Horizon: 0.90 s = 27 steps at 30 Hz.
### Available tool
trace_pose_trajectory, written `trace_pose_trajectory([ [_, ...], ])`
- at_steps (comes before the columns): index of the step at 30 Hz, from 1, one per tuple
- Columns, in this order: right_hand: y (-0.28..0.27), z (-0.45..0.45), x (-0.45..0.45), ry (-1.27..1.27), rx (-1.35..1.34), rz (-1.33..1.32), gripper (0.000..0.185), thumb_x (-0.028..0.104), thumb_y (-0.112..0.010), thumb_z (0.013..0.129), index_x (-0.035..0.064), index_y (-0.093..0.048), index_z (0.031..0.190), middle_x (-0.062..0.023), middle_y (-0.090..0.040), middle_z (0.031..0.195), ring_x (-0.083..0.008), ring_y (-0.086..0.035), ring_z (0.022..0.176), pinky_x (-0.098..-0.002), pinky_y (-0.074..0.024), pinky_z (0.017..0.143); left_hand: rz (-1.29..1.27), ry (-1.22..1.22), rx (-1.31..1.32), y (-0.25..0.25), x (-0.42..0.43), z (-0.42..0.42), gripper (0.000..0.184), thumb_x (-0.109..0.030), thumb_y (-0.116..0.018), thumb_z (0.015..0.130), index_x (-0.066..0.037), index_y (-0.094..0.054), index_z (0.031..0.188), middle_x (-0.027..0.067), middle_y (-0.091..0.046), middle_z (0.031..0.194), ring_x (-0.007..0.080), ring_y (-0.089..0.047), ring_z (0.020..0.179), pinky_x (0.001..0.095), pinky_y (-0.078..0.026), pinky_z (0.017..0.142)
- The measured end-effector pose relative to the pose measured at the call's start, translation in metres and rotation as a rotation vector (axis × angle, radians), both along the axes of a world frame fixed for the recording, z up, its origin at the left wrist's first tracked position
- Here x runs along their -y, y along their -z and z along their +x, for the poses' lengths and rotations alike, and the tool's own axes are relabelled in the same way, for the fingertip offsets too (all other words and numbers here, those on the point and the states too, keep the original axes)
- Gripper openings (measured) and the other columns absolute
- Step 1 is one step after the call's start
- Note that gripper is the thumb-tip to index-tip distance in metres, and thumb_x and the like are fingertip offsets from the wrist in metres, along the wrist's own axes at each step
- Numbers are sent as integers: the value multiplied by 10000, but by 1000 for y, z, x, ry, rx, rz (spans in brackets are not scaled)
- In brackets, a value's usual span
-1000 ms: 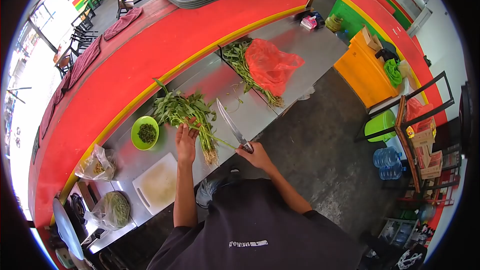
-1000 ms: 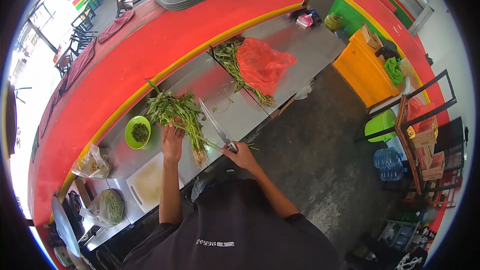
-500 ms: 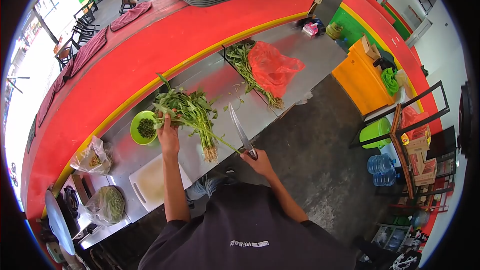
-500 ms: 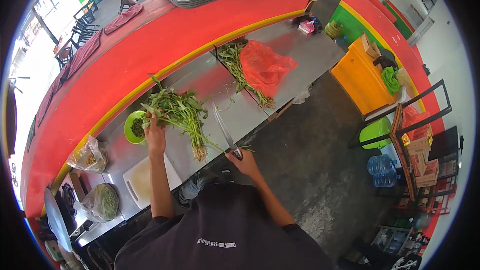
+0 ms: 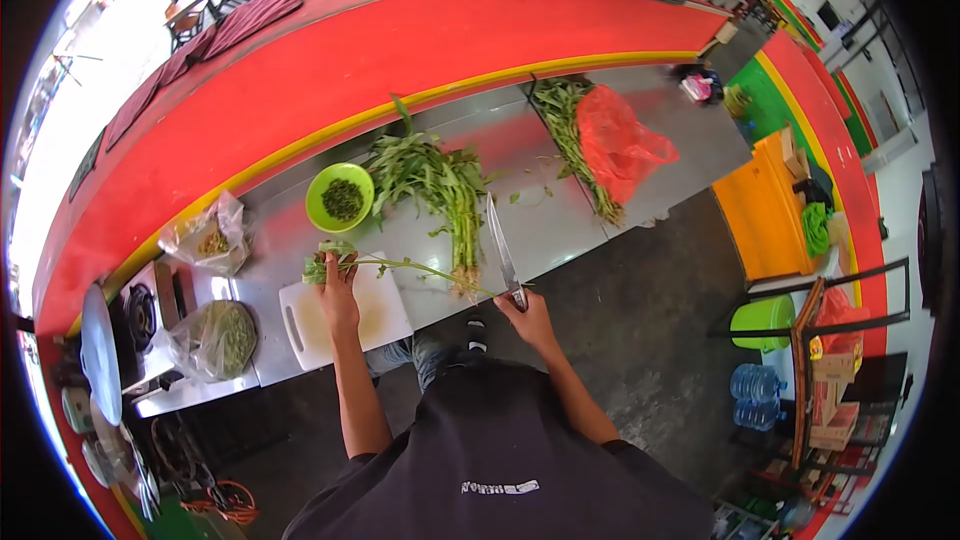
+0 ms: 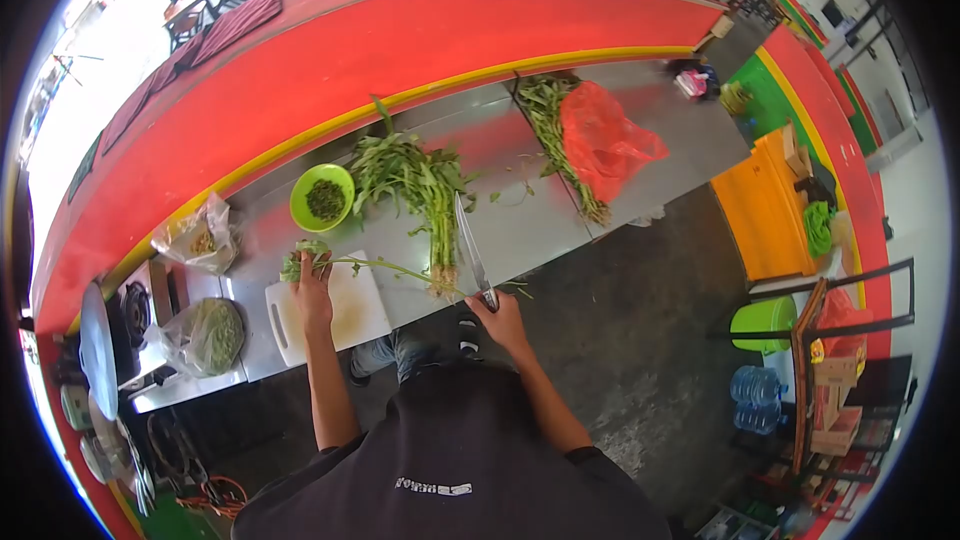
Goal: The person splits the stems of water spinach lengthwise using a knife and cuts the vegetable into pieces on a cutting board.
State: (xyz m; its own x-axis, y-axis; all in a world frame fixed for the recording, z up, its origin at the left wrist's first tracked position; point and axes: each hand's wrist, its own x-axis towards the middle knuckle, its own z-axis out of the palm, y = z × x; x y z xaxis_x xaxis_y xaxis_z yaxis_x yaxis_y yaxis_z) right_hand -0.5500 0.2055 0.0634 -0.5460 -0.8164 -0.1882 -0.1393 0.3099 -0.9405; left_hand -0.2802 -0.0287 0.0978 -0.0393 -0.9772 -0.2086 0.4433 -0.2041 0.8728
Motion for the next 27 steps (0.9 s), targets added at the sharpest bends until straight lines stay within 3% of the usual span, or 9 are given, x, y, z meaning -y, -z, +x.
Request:
trace_pose_trajectory([
  [11, 15, 120, 106, -320, -48, 45, 316, 311, -770, 881, 9, -681, 851, -4, -537, 606, -86, -449, 542, -303, -374, 514, 59, -297, 21, 25, -13, 194, 319, -219, -557, 1051, -45, -519, 1315, 108, -653, 1211, 241, -678, 1075, 350, -537, 906],
  [17, 49, 208, 172, -433, -142, 17, 294, 311, -784, 863, 30, -703, 891, -17, -547, 603, -111, -478, 546, -305, -409, 537, 221, -228, 156, 48, -7, 312, 320, -174, -563, 1034, -46, -520, 1324, 130, -660, 1251, 282, -671, 1114, 425, -532, 994],
  [21, 71, 235, 184, -300, -351, -46, 284, 312, -764, 864, 40, -712, 926, -100, -653, 673, -213, -591, 572, -360, -465, 574, 306, -29, 419, 60, -18, 355, 436, -279, -625, 1011, -42, -517, 1361, 124, -667, 1256, 252, -680, 1073, 395, -541, 890],
  [22, 75, 239, 188, -241, -338, -32, 287, 314, -758, 869, 38, -711, 932, -109, -669, 694, -230, -616, 592, -367, -478, 588, 329, -56, 563, 63, -22, 357, 415, -376, -648, 982, -15, -642, 1186, 132, -734, 1083, 244, -722, 949, 384, -561, 816],
  [23, 80, 245, 187, -177, -316, -12, 289, 317, -751, 874, 37, -711, 937, -117, -685, 714, -246, -640, 612, -374, -491, 602, 335, -58, 559, 62, -23, 365, 415, -376, -648, 982, -15, -642, 1186, 132, -734, 1083, 244, -722, 949, 384, -561, 816],
  [24, 69, 246, 188, -194, -354, 87, 319, 335, -711, 909, 36, -692, 1019, -188, -714, 827, -381, -697, 769, -442, -529, 677, 381, 179, 910, 62, -23, 375, 419, -416, -660, 963, -12, -679, 1074, 138, -735, 954, 234, -734, 860, 347, -573, 740],
  [25, 67, 249, 189, -187, -351, 94, 319, 335, -711, 909, 36, -692, 1019, -188, -714, 827, -381, -697, 769, -442, -529, 677, 413, 431, 1256, 58, -22, 381, 447, -455, -671, 945, -10, -715, 962, 145, -736, 824, 223, -745, 771, 310, -585, 665],
  [26, 64, 252, 187, -146, -325, 55, 330, 337, -702, 918, 29, -683, 1035, -196, -712, 833, -390, -695, 772, -445, -529, 678, 416, 446, 1257, 56, -21, 382, 447, -455, -671, 945, -10, -715, 962, 145, -736, 824, 223, -745, 771, 310, -585, 665],
  [27, 62, 253, 182, -106, -300, 21, 341, 340, -693, 927, 23, -674, 1052, -205, -710, 839, -398, -694, 776, -447, -529, 679, 484, 553, 1232, 48, -19, 378, 487, -483, -666, 937, -2, -721, 884, 137, -712, 728, 218, -719, 659, 322, -568, 588],
])
